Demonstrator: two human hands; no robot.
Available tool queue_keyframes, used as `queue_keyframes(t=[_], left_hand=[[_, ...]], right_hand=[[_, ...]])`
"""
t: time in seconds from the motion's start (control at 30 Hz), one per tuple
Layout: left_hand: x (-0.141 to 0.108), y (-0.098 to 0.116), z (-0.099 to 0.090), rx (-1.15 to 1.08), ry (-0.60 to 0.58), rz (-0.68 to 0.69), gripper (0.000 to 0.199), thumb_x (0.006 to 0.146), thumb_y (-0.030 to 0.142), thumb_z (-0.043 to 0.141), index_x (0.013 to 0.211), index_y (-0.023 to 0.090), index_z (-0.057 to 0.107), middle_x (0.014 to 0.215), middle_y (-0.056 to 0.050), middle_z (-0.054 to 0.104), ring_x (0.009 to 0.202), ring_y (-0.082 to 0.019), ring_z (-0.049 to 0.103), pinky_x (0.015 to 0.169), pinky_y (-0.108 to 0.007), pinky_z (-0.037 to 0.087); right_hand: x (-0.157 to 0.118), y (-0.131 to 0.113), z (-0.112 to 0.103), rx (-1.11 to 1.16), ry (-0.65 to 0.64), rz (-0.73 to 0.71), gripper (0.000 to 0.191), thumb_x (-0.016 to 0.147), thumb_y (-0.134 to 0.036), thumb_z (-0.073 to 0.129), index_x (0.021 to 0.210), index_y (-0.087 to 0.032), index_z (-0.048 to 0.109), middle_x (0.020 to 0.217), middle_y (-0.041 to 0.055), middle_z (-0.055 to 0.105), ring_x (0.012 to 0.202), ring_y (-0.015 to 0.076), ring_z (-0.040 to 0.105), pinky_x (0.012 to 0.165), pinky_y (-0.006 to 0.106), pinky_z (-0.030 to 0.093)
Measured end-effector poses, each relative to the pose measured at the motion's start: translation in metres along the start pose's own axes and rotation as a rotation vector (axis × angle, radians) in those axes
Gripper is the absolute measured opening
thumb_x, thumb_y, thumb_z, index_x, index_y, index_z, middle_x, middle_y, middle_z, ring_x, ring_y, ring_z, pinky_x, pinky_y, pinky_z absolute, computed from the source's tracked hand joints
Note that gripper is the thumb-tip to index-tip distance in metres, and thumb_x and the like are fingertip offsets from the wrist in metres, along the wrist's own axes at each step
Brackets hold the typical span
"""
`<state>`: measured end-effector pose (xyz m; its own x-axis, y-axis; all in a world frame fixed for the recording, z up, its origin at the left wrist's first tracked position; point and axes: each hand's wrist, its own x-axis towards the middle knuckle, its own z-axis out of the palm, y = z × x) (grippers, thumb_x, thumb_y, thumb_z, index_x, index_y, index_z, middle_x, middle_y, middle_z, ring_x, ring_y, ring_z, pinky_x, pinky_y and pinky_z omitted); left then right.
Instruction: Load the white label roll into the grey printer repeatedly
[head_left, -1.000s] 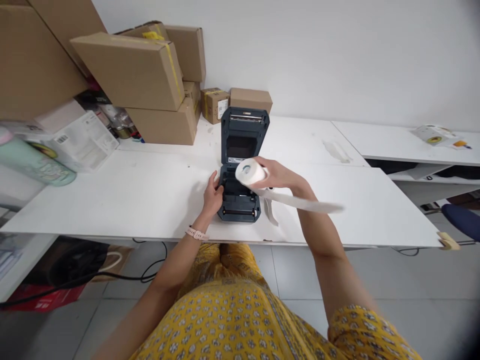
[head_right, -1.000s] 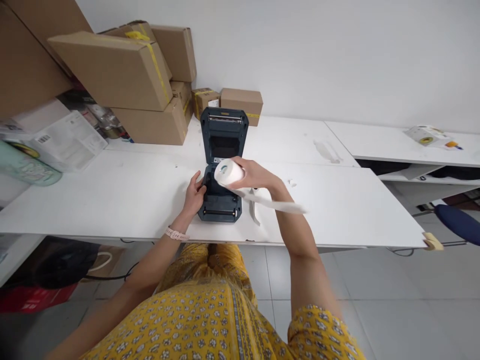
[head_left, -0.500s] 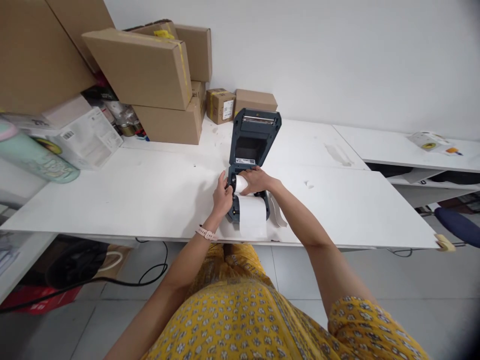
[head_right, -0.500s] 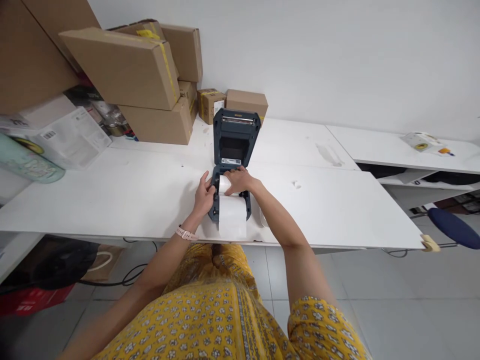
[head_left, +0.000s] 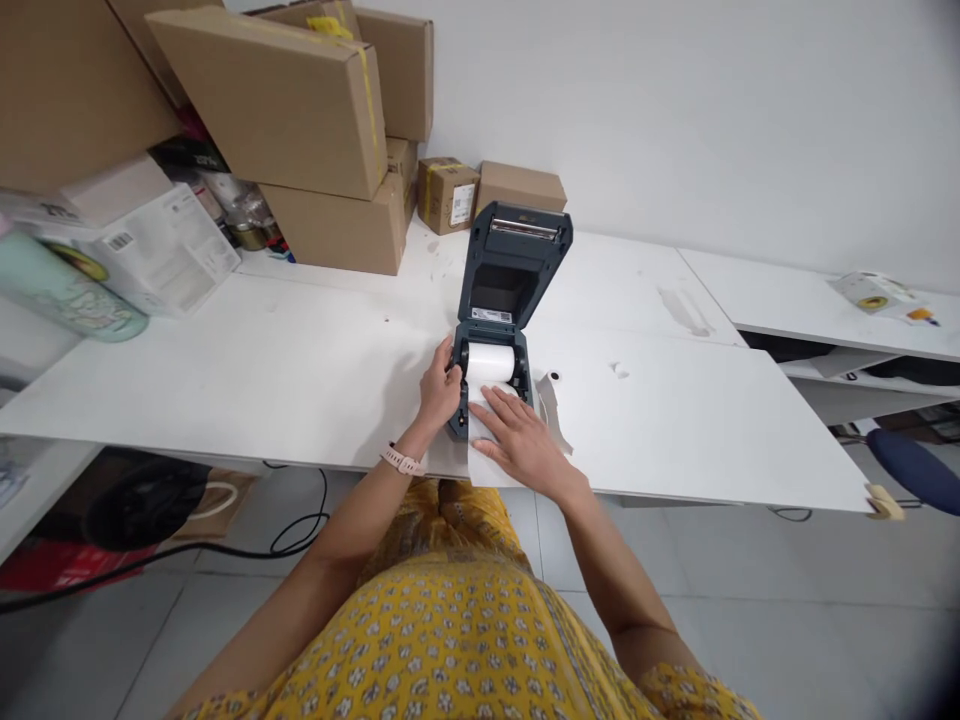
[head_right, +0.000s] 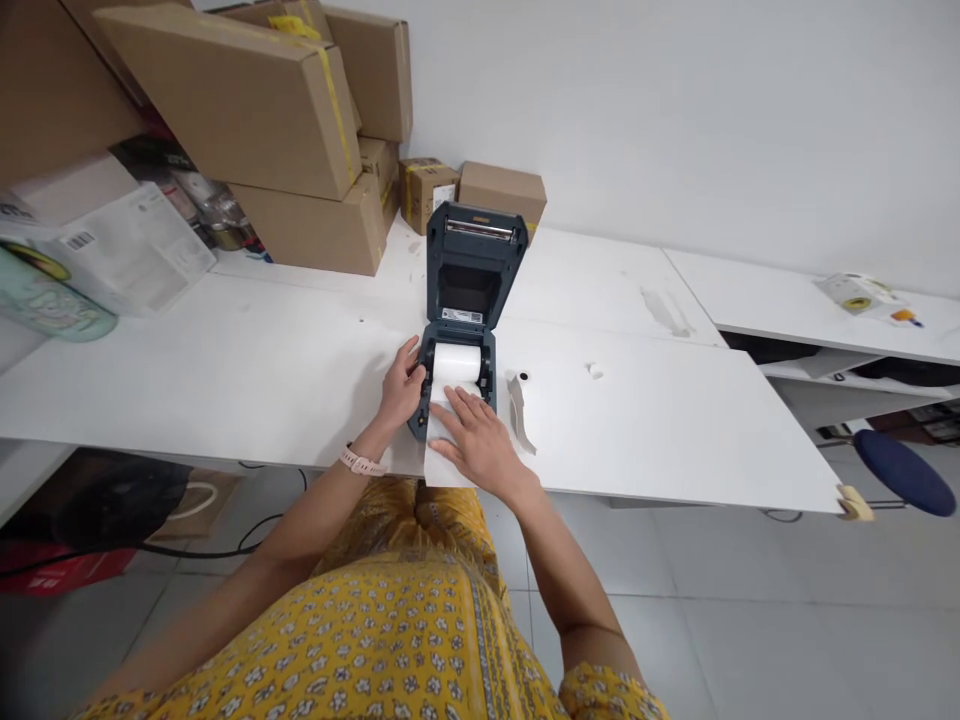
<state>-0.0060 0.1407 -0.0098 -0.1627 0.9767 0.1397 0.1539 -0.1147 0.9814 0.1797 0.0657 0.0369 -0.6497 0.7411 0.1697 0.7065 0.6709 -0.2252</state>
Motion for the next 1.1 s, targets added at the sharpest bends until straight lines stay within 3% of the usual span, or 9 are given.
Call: queue_keyframes(t=[0.43, 1.1], left_hand=[[0.005, -0.014, 0.002, -0.048, -0.018, 0.017, 0.052, 0.091, 0.025, 0.053, 0.143, 0.021, 0.05, 0.15, -0.011, 0.054, 0.142, -0.025, 0.049, 0.121, -0.044, 0.035], [0.008, -0.013, 0.002, -0.071, -0.022, 0.01, 0.051, 0.088, 0.024, 0.052, 0.139, 0.018, 0.053, 0.147, -0.013, 0.057, 0.136, -0.025, 0.054, 0.12, -0.044, 0.038]], right_hand=[[-0.004, -0.011, 0.017, -0.004, 0.046, 0.06, 0.066, 0.1, -0.062, 0.039, 0.152, -0.022, 0.046, 0.164, 0.0145, 0.035, 0.154, 0.0315, 0.031, 0.119, 0.054, 0.038], [-0.01, -0.018, 0.011, -0.001, 0.045, 0.066, 0.065, 0.098, -0.058, 0.049, 0.15, -0.02, 0.048, 0.164, 0.015, 0.036, 0.153, 0.0322, 0.032, 0.116, 0.052, 0.041]])
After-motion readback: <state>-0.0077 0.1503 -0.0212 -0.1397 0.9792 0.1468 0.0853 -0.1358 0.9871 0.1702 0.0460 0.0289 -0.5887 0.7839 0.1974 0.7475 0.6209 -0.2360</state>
